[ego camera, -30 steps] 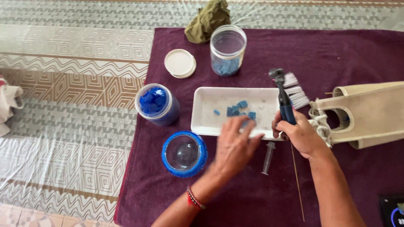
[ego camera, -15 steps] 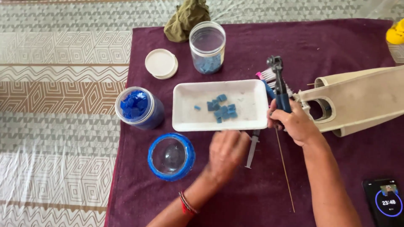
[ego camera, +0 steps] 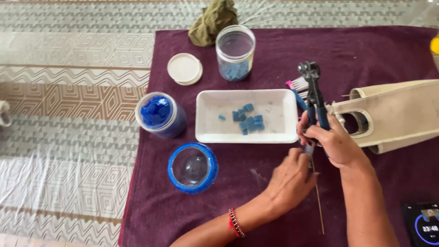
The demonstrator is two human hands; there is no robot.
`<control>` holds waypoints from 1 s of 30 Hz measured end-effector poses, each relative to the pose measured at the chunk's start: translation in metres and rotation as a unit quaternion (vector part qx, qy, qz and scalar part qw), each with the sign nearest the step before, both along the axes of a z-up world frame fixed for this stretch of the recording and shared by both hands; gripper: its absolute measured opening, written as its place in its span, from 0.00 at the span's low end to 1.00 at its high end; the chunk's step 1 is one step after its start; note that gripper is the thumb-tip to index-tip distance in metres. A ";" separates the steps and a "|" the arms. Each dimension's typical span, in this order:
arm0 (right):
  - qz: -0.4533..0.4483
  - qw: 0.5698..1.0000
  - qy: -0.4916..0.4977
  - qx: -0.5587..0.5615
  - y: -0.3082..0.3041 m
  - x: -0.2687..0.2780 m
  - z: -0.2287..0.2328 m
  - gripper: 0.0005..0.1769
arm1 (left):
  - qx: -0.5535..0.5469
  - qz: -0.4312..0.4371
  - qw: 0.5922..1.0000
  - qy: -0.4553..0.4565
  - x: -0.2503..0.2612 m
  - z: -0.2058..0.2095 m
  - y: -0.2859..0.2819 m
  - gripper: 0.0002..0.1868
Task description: Cutting small blue mosaic tiles into smaller pieces using a mosaic nipper tool over a white tray.
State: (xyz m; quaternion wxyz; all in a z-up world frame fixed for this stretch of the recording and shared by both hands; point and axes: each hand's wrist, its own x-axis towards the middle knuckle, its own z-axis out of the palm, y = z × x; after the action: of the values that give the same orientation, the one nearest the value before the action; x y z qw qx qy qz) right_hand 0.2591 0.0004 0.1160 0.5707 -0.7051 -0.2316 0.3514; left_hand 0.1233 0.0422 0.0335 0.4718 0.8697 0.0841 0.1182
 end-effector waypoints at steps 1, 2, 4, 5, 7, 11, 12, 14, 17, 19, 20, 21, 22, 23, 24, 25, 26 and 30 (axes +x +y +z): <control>0.006 1.000 0.001 0.000 -0.001 -0.002 0.000 0.04 | 0.000 0.006 1.000 0.001 -0.002 0.002 0.002 0.18; 0.009 1.000 -0.004 -0.009 -0.001 -0.002 0.000 0.04 | 0.027 0.015 0.999 -0.042 -0.003 0.005 0.006 0.14; 0.017 1.000 -0.008 -0.016 0.000 -0.001 -0.002 0.04 | 0.056 0.029 0.994 -0.085 -0.007 0.008 0.022 0.10; 0.010 1.000 0.003 -0.022 0.000 0.001 -0.006 0.05 | 0.166 0.056 0.981 -0.078 -0.011 0.008 0.035 0.08; -0.002 0.999 0.014 -0.030 -0.001 0.003 -0.008 0.06 | 0.272 0.078 0.957 -0.070 -0.020 0.003 0.056 0.08; 0.022 0.999 0.008 -0.033 0.003 0.000 -0.005 0.07 | 0.391 0.154 0.905 -0.063 -0.034 -0.004 0.086 0.20; 0.031 0.999 0.010 -0.042 0.004 -0.001 -0.005 0.08 | 0.415 0.182 0.886 -0.096 -0.035 -0.002 0.090 0.12; 0.034 0.999 0.017 -0.039 0.005 -0.002 -0.006 0.07 | 0.437 0.175 0.877 -0.100 -0.034 0.001 0.088 0.09; 0.039 0.998 0.023 -0.043 0.005 -0.002 -0.008 0.06 | 0.445 0.142 0.878 -0.108 -0.035 -0.005 0.080 0.08; 0.037 0.998 0.024 -0.049 0.005 -0.003 -0.007 0.06 | 0.431 0.113 0.888 -0.113 -0.037 -0.006 0.077 0.10; 0.022 0.997 0.046 -0.052 0.006 -0.004 -0.007 0.06 | 0.368 0.103 0.921 -0.076 -0.039 -0.003 0.076 0.07; 0.007 0.996 0.069 -0.055 0.008 -0.004 -0.006 0.07 | 0.304 0.092 0.947 -0.039 -0.040 -0.001 0.076 0.12; 0.004 0.996 0.069 -0.054 0.008 -0.003 -0.005 0.07 | 0.304 0.088 0.948 -0.040 -0.033 0.005 0.082 0.12; 0.002 0.994 0.085 -0.066 0.008 -0.002 -0.004 0.08 | 0.284 0.115 0.950 -0.055 -0.026 0.010 0.088 0.06; 0.004 0.991 0.104 -0.080 0.008 -0.003 -0.004 0.09 | 0.262 0.145 0.952 -0.066 -0.021 0.014 0.093 0.09; 0.004 0.991 0.106 -0.081 0.007 -0.004 -0.008 0.09 | 0.261 0.144 0.952 -0.064 -0.013 0.011 0.097 0.09; 0.016 0.993 0.102 -0.065 0.008 -0.003 -0.011 0.09 | 0.300 0.184 0.935 -0.045 -0.001 0.009 0.103 0.08; 0.009 0.993 0.100 -0.063 0.010 -0.005 -0.011 0.10 | 0.338 0.251 0.906 0.036 0.033 -0.017 0.116 0.04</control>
State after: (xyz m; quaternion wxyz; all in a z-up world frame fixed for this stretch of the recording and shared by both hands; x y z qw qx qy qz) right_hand 0.2540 0.0103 0.1054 0.5420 -0.6991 -0.1572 0.4390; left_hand 0.1559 0.1579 0.0165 0.1004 0.9311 0.2714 0.2221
